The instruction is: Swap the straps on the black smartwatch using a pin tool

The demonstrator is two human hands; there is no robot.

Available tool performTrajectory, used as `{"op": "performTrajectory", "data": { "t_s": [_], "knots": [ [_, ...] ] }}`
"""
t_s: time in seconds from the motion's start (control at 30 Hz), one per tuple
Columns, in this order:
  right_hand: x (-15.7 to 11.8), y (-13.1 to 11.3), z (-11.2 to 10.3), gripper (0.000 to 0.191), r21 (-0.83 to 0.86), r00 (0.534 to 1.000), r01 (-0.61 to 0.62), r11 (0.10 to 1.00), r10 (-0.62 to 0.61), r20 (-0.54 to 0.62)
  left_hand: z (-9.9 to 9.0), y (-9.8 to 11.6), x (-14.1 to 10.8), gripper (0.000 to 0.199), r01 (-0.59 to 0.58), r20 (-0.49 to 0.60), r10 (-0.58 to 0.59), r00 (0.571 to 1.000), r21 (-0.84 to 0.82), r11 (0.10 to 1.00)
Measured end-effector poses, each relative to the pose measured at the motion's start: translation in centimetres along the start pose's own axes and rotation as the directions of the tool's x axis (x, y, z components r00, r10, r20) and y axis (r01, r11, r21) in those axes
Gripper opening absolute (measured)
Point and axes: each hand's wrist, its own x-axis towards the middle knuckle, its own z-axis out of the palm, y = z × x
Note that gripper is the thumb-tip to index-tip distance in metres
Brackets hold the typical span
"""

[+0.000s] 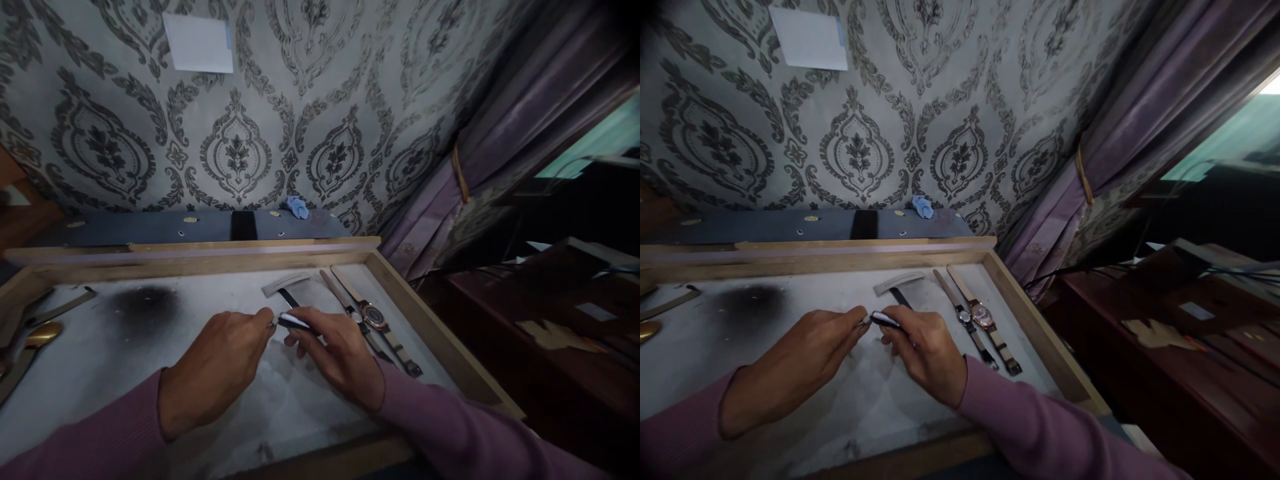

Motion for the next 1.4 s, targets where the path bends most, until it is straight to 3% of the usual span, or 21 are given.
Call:
{"op": "performTrajectory", "data": {
  "t_s": [0.17, 0.3, 0.53, 0.83, 0.93, 1.13, 1.23, 1.4],
  "knots": [
    [-0.5, 0.0, 0.1, 0.016, -0.075, 0.999, 0.053, 0.996, -0.052, 0.014, 0.1, -0.3, -0.1, 0.022, -0.073, 0.062, 0.066, 0.996, 0.123, 0.99],
    [-0.5, 0.3, 0.4, 0.015, -0.085, 0.998, 0.052, 0.995, -0.049, 0.035, 0.1, -0.6, 0.1, 0.021, -0.075, 0.137, 0.046, 0.99, 0.221, 0.972],
    [0.3, 0.4, 0.6, 0.012, 0.087, 0.988, -0.143, 0.986, 0.138, 0.064, 0.0, -1.0, 0.7, 0.022, 0.009, 0.098, -0.007, 0.995, -0.016, 1.0],
    [0.5, 0.6, 0.0, 0.017, 0.169, 0.967, -0.22, 0.961, 0.192, 0.168, -0.1, -2.1, 1.0, 0.025, -0.017, 0.119, 0.031, 0.992, -0.113, 0.993],
    [0.7, 0.7, -0.2, 0.02, 0.276, 0.939, -0.31, 0.91, 0.248, 0.238, -0.7, -2.4, 1.0, 0.027, -0.045, 0.148, 0.07, 0.987, -0.164, 0.985],
    [0.9, 1.1, -0.3, 0.027, 0.488, 0.851, -0.518, 0.703, 0.364, 0.379, -1.5, -2.2, 0.8, 0.024, -0.062, 0.131, 0.104, 0.986, -0.289, 0.955],
    [0.8, 1.0, 0.1, 0.031, 0.503, 0.84, -0.538, 0.676, 0.378, 0.39, -1.0, -2.0, 0.8, 0.019, 0.016, 0.175, 0.061, 0.983, -0.405, 0.914],
    [0.9, 1.1, 0.7, 0.042, 0.536, 0.793, -0.608, 0.585, 0.421, 0.44, 0.4, -2.3, 1.0, 0.025, 0.167, 0.278, 0.022, 0.96, -0.634, 0.755]
  ]
}}
